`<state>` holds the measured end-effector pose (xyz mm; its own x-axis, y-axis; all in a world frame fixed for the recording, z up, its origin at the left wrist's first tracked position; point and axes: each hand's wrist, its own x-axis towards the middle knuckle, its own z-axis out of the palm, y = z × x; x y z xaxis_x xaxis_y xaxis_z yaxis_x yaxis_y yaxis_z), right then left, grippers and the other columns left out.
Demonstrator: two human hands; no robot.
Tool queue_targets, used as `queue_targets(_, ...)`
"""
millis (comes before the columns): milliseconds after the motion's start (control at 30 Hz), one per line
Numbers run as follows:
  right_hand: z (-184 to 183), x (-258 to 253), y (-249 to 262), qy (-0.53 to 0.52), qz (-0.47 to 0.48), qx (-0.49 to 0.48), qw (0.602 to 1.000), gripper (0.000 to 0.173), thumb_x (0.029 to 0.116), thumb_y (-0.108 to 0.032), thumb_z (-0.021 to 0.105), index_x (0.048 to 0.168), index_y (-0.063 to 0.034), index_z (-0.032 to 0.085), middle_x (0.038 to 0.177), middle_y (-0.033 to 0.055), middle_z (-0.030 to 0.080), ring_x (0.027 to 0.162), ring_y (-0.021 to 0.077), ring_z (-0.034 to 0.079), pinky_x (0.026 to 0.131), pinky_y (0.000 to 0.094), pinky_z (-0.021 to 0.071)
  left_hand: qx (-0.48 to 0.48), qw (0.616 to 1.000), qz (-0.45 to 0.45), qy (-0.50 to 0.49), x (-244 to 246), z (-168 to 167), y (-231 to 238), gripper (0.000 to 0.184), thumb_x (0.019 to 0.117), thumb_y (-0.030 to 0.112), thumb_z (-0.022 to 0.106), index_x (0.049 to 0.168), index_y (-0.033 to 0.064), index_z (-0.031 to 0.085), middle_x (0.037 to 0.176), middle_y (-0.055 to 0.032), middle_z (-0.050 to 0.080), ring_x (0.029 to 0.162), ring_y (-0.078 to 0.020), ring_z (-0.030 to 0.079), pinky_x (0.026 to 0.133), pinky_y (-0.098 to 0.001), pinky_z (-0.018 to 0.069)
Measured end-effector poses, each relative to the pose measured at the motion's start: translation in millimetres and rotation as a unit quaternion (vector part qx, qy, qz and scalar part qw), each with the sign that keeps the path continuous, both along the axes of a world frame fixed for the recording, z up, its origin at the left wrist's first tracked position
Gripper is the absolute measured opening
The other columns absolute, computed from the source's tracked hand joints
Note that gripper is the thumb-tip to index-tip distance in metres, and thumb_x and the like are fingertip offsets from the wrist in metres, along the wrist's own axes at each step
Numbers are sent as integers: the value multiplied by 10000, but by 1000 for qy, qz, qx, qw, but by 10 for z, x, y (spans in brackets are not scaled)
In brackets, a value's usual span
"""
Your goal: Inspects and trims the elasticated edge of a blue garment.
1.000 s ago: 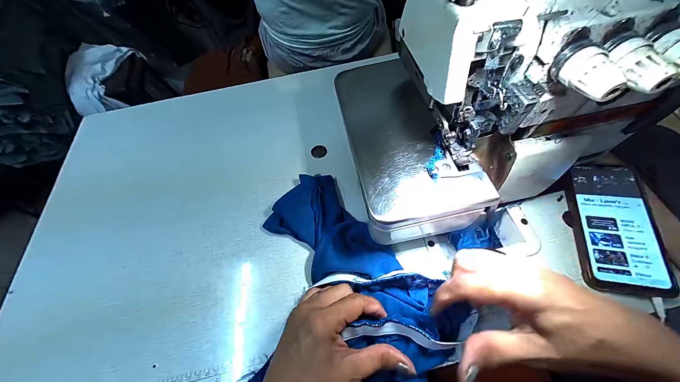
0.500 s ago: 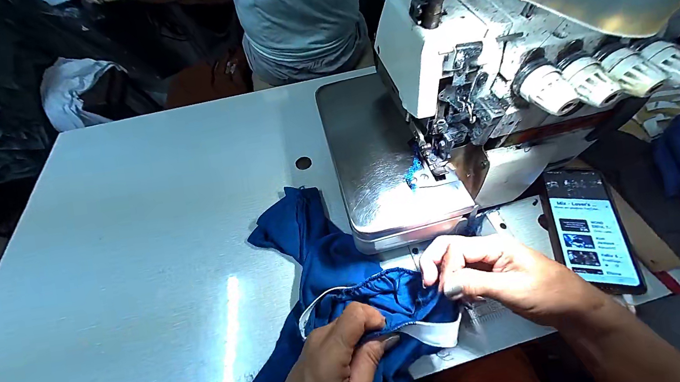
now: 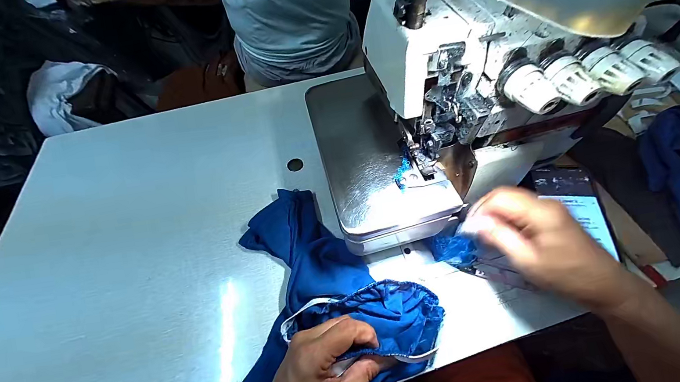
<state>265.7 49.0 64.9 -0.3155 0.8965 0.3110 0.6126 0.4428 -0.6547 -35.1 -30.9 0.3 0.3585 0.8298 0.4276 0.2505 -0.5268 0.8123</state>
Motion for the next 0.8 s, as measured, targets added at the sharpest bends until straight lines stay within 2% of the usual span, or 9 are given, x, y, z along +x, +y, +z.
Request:
queue_targets(67, -104, 0, -32, -144, 43, 1, 989, 199, 959, -190, 635, 1023, -63, 774, 1034, 97, 705, 974, 247, 669, 847, 426, 543, 2, 1000, 5, -1, 1, -12, -10, 144, 944, 225, 709, 962, 89, 664, 888, 8, 702, 872, 21, 655, 790, -112, 532)
queue_targets(100, -165, 0, -52, -183, 42, 37, 981, 238, 944, -230, 622, 1055, -96, 784, 1080, 82, 703, 999, 262, 672, 838, 455, 543, 4, 1000, 6, -2, 6, -21, -13, 146, 942, 229, 716, 957, 93, 666, 875, 9, 694, 859, 20, 650, 777, -113, 530)
queue_targets(167, -203, -31, -99, -186, 37, 93, 977, 244, 935, -244, 615, 1064, -126, 785, 1077, 68, 700, 965, 268, 668, 784, 472, 533, 4, 1000, 7, -4, 20, -25, -8, 141, 934, 227, 723, 948, 96, 673, 857, 7, 685, 847, 14, 645, 761, -116, 527)
queue_targets(300, -319, -265, -183, -161, 105, 110, 975, 279, 954, -177, 579, 1111, -264, 792, 912, 27, 631, 872, 220, 615, 718, 380, 512, 6, 1000, -3, 1, 34, -22, 13, 124, 930, 216, 716, 945, 99, 676, 855, 8, 681, 856, 7, 646, 765, -119, 524)
queue_targets(433, -388, -347, -100, -164, 93, 187, 964, 180, 938, -89, 583, 851, -108, 739, 803, 56, 612, 796, 229, 617, 680, 355, 513, -6, 1000, -2, -2, -33, -6, -34, 138, 932, 227, 724, 950, 99, 676, 858, 12, 687, 856, 14, 646, 769, -116, 525)
queue_targets(600, -268, -73, 34, -188, -42, 177, 965, 145, 914, -95, 623, 867, -43, 750, 822, 100, 669, 819, 290, 667, 728, 454, 529, -23, 999, 27, -5, -127, 34, -88, 125, 925, 228, 736, 959, 113, 704, 876, 22, 704, 869, 16, 650, 783, -123, 527)
queue_targets(667, -267, 3, -9, -246, -30, 101, 964, 184, 860, -44, 687, 998, -95, 797, 913, 115, 721, 896, 343, 687, 751, 554, 504, -11, 999, 46, -7, -56, 35, -48, 141, 924, 246, 740, 982, 125, 699, 891, 37, 707, 873, 26, 655, 787, -121, 535)
queue_targets(733, -183, 15, -111, -256, -21, 63, 964, 337, 867, -64, 717, 1189, -148, 767, 1150, 175, 693, 1079, 434, 634, 807, 648, 471, -18, 996, 82, -16, 46, 61, -13, 183, 902, 257, 763, 1010, 129, 688, 906, 64, 723, 847, 48, 661, 764, -113, 550)
queue_targets(800, -96, 13, -189, -213, -42, 89, 972, 298, 923, -152, 633, 1193, -121, 755, 1205, 185, 667, 1120, 431, 624, 832, 642, 481, -52, 991, 119, -31, 130, 89, 0, 210, 862, 253, 782, 1012, 127, 707, 864, 80, 709, 784, 50, 638, 707, -107, 533)
